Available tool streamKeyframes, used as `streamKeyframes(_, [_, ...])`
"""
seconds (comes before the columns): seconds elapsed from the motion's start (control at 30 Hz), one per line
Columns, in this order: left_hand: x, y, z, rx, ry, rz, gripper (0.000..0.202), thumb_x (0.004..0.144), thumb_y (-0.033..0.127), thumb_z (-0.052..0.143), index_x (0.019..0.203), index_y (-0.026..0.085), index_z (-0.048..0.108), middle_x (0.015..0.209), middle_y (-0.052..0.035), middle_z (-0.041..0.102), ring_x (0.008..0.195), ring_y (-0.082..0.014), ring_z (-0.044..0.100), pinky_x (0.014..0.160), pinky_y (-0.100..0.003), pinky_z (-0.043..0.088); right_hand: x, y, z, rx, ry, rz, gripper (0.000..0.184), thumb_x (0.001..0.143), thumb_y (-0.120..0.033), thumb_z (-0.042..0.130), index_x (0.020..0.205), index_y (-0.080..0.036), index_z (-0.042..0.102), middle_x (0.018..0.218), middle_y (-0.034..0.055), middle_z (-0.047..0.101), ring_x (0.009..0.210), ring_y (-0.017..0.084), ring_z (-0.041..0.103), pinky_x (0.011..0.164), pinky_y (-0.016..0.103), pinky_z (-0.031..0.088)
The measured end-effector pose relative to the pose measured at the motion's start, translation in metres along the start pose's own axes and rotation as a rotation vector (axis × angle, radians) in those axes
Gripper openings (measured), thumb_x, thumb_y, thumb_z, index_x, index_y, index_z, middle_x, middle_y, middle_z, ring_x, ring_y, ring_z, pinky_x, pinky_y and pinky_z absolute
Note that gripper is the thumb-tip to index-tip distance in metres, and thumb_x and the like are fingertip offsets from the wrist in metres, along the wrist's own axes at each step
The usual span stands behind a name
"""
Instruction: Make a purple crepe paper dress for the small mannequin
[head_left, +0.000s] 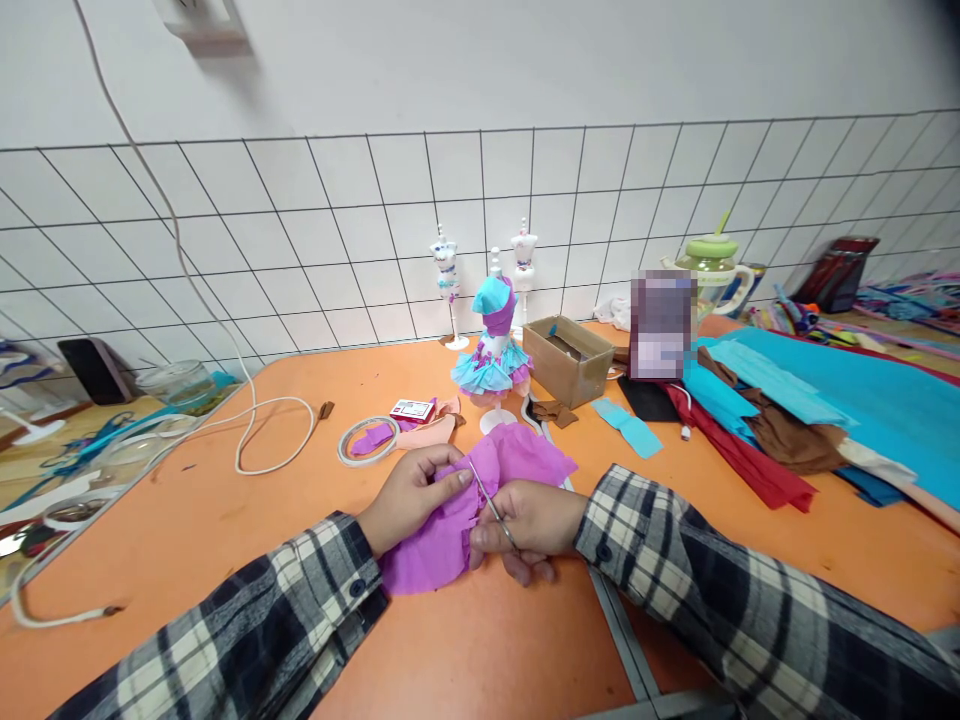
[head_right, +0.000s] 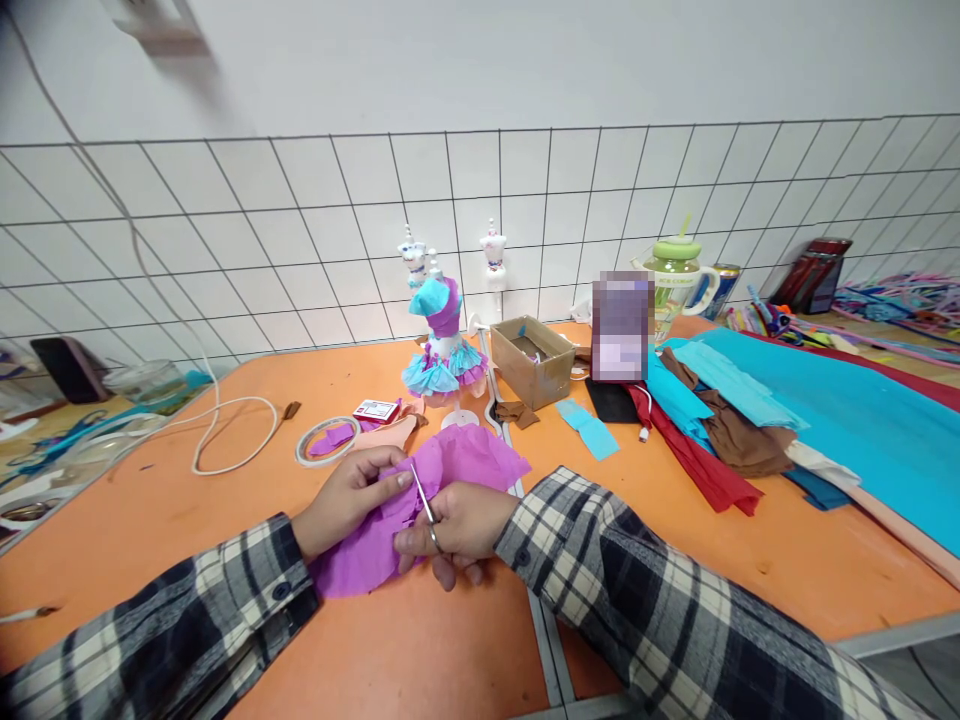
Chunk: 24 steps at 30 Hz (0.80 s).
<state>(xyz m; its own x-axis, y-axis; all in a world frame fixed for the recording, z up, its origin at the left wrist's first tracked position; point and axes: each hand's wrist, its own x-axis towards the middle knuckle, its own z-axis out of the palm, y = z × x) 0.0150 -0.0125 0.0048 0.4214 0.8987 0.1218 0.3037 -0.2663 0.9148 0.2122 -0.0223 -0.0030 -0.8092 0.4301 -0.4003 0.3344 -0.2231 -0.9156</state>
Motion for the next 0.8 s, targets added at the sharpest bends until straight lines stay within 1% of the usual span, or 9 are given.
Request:
streamKeyframes(0.13, [0.0015,-0.0025,-0.0009,-0.055,0.022,-0.007,0.036,0.082,0.050,0.065,0.073,0.015,0.060,0.065,0.0034,0.052,0.058,-0.0100,0.043,0.057,-0.021,0.037,-0.0006,-0.0041,0.0015,0.089,-0.056,-0.056,0.058,0.068,-0.065,0.074,0.090,-0.018,0.047,0.055,-0.0046,0.064,0.033,0.003,0.041,0.032,0.012,0.036])
streamKeyframes(0.2, [0.0019,-0.0040,-0.0016,-0.089,0.040,-0.012,0.035,0.081,0.049,0.065,0.075,0.015,0.060,0.067,0.0028,0.053,0.060,-0.0106,0.045,0.059,-0.022,0.038,-0.0014,-0.0060,0.0022,0.113,-0.069,-0.046,0.061,0.066,-0.066,0.075,0.090,-0.019,0.044,0.059,-0.0031,0.067,0.036,0.004,0.043,0.033,0.012,0.037])
streamKeyframes(0.33, [0.0015,-0.0029,-0.0025,-0.092,0.029,-0.001,0.037,0.081,0.051,0.066,0.076,0.015,0.060,0.068,0.0018,0.054,0.062,-0.0113,0.046,0.060,-0.022,0.039,-0.0030,-0.0072,0.0027,0.095,-0.042,-0.015,0.056,0.070,-0.065,0.072,0.086,-0.017,0.048,0.059,-0.0008,0.067,0.037,0.004,0.041,0.032,0.012,0.037])
streamKeyframes(0.47, [0.0000,0.0001,-0.0020,-0.062,0.007,0.017,0.037,0.082,0.050,0.065,0.071,0.015,0.060,0.065,0.0029,0.052,0.059,-0.0102,0.044,0.057,-0.021,0.037,-0.0031,-0.0060,0.0018,0.080,-0.047,-0.032,0.053,0.074,-0.064,0.070,0.085,-0.015,0.052,0.057,-0.0014,0.066,0.036,0.003,0.036,0.032,0.012,0.036])
streamKeyframes(0.63, [-0.0023,-0.0009,-0.0007,-0.012,-0.025,0.027,0.037,0.082,0.049,0.064,0.068,0.015,0.058,0.063,0.0030,0.051,0.059,-0.0102,0.044,0.056,-0.021,0.036,-0.0020,-0.0027,0.0010,0.050,-0.015,-0.036,0.055,0.070,-0.066,0.072,0.082,-0.016,0.053,0.050,-0.0051,0.059,0.035,0.004,0.037,0.031,0.011,0.032])
streamKeyframes(0.8, [-0.0034,-0.0029,-0.0003,-0.002,-0.017,0.026,0.039,0.081,0.050,0.065,0.067,0.015,0.056,0.062,0.0035,0.049,0.057,-0.0101,0.043,0.055,-0.021,0.035,-0.0012,0.0011,-0.0001,-0.018,0.022,-0.030,0.054,0.068,-0.066,0.074,0.081,-0.017,0.055,0.047,-0.0088,0.053,0.031,0.004,0.040,0.029,0.012,0.031])
